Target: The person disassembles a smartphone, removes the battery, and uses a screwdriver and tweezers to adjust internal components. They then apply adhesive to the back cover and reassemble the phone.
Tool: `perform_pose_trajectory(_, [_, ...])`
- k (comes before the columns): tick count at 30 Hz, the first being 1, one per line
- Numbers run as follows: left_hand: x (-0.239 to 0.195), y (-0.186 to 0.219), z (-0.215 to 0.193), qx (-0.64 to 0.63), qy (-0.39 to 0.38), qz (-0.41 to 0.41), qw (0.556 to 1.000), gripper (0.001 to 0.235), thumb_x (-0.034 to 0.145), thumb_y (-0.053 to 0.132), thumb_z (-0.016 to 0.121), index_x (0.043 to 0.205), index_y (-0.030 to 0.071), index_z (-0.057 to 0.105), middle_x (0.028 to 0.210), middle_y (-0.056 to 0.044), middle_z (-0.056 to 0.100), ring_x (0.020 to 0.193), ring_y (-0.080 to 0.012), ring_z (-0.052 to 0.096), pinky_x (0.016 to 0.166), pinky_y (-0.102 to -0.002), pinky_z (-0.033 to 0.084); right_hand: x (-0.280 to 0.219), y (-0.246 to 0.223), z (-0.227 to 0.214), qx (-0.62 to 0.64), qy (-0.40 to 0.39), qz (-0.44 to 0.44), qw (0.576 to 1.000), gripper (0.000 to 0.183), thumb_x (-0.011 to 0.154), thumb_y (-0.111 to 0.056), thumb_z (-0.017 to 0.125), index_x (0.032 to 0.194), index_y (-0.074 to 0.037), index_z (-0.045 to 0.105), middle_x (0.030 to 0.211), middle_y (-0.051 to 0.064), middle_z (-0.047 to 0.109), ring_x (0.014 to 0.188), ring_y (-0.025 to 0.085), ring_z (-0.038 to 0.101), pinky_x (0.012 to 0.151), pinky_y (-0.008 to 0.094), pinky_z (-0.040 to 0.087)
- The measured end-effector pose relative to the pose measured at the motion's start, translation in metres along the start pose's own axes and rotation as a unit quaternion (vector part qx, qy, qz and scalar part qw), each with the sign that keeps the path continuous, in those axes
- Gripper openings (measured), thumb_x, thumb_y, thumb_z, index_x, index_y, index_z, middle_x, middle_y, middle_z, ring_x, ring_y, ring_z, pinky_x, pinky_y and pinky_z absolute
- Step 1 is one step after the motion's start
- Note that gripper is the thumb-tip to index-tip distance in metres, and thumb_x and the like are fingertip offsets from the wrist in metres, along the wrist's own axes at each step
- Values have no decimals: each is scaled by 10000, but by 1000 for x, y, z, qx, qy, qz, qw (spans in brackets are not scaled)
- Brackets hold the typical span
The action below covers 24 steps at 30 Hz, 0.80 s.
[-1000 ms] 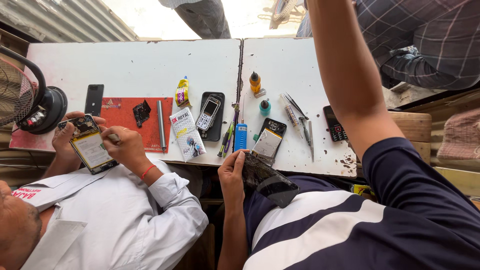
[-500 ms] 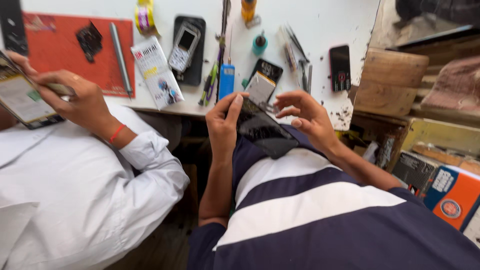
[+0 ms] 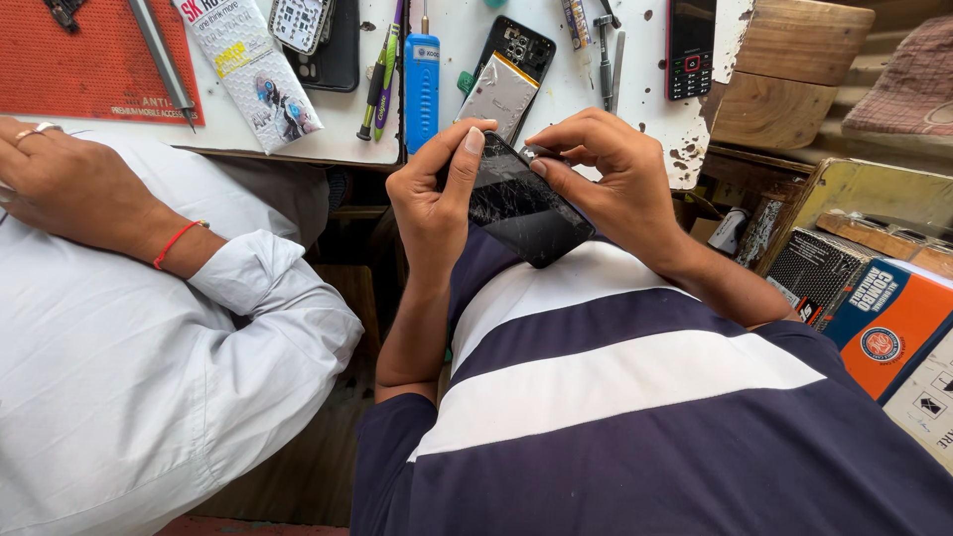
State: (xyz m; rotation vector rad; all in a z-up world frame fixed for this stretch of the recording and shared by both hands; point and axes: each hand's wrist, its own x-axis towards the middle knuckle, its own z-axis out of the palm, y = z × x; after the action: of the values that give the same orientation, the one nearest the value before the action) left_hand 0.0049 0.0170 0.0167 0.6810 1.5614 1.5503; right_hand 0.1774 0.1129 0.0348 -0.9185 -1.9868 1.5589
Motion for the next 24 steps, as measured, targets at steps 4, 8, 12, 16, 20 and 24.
perform_pose_trajectory(4, [-3,-1,0,6,7,9,1000,164,1066,90,655,1136,-11,764,841,60,637,708,7,427,606,-193,301,0,1,1,-1,-3,6,1000,189,990,23,753,1173,4,713,1111,98,698,1002,145,708,889,283,634])
perform_pose_trajectory(8, [-3,-5,-2,-11,0,10,1000,168,1074,98,647,1134,-9,762,873,57,646,745,2,451,649,-195,333,-2,8,0,64,-17,49,997,163,996,4,757,1154,15,721,1093,74,706,991,124,701,906,261,619])
perform_pose_trajectory(12, [-3,-8,-4,-56,-19,-11,998,173,1077,97,634,1116,-10,765,861,53,658,739,-1,458,658,-193,323,2,16,-7,222,-44,161,961,167,965,-25,758,1121,29,729,1024,49,735,936,104,700,861,233,590])
perform_pose_trajectory(16, [-3,-11,-3,-76,-20,-30,996,173,1081,97,640,1111,-10,773,835,61,632,727,0,433,654,-191,297,3,18,-7,268,-52,178,946,165,956,-39,765,1103,27,732,1000,40,743,910,99,698,829,222,586])
perform_pose_trajectory(20, [-5,-11,1,-15,-10,12,1000,167,1101,106,638,1134,-1,762,896,46,679,757,-5,473,671,-200,343,-4,11,-7,81,-28,89,992,139,998,-30,761,1119,27,728,1035,66,724,932,101,696,840,228,592])
perform_pose_trajectory(24, [-11,-8,-3,13,-7,10,1000,160,1104,111,648,1149,10,764,857,58,653,691,8,432,612,-186,314,-7,5,-5,9,-29,34,999,131,1014,-19,773,1129,23,727,1074,101,715,949,127,716,832,236,616])
